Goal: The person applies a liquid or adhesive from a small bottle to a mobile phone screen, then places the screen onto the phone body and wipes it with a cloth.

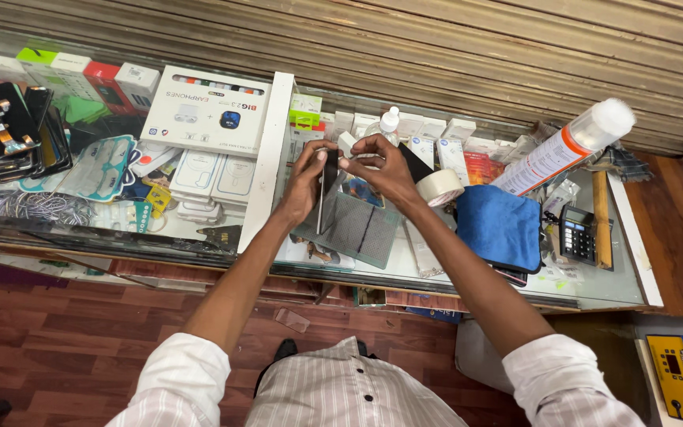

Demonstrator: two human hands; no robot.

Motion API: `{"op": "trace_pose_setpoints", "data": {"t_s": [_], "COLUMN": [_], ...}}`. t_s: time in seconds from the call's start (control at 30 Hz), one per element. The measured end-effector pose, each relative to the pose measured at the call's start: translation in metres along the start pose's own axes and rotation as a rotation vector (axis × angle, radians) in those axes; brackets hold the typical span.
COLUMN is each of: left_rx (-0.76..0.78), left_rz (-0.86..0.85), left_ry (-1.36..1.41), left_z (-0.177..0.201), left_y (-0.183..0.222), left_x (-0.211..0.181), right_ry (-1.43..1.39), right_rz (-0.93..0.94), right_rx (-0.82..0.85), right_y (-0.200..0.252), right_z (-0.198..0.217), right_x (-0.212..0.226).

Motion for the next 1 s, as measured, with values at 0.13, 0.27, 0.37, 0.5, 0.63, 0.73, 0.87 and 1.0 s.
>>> {"op": "trace_pose_setpoints", "data": {"t_s": [0.13,0.27,0.37,0.5,0.63,0.73,0.87,1.0], "left_rx": [-0.101,-0.264,-0.328,-0.384,-0.462,-0.525,-0.523,-0.487], "left_rz": [-0.067,-0.118,-0.101,-0.076,-0.055,-0.019,-0.027,0.006], "left_ry": [0.012,-0.129,-0.062,0.110,0.302,0.407,0.490,0.506], "left_z": [0.000,0.008,0.017,0.032,0.045,0.051,0.050,0.043], "left_y": [-0.009,-0.007,-0.009,-0.014,-0.013,-0.015,-0.016,-0.020], "left_x": [0.008,0.010,0.015,0.026,0.039,0.048,0.054,0.059], "right_ry": [0.053,0.133,0.159,0.188,0.183,0.197,0.154,0.095], "right_rz": [-0.081,-0.104,-0.090,-0.085,-0.020,0.065,0.096,0.124], "right_rx": [-0.097,-0.162,-0.211,-0.251,-0.337,-0.394,-0.465,-0.454], "right_y": [0.006,0.012,0.016,0.023,0.034,0.042,0.057,0.062], "right_z": [-0.008,-0.014,-0.012,-0.011,-0.009,-0.007,-0.008,-0.007], "right_x": [0.003,0.014,0.019,0.024,0.032,0.042,0.043,0.035]}}
Point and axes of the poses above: each hand's wrist, its own y-axis away from the middle knuckle, its own z-axis out of the back of the hand, x = y × z, the point moved 10 cm from there along -y, towards the middle knuckle, and after that the axes turned 11 degrees about z, right-handed, at the moved point
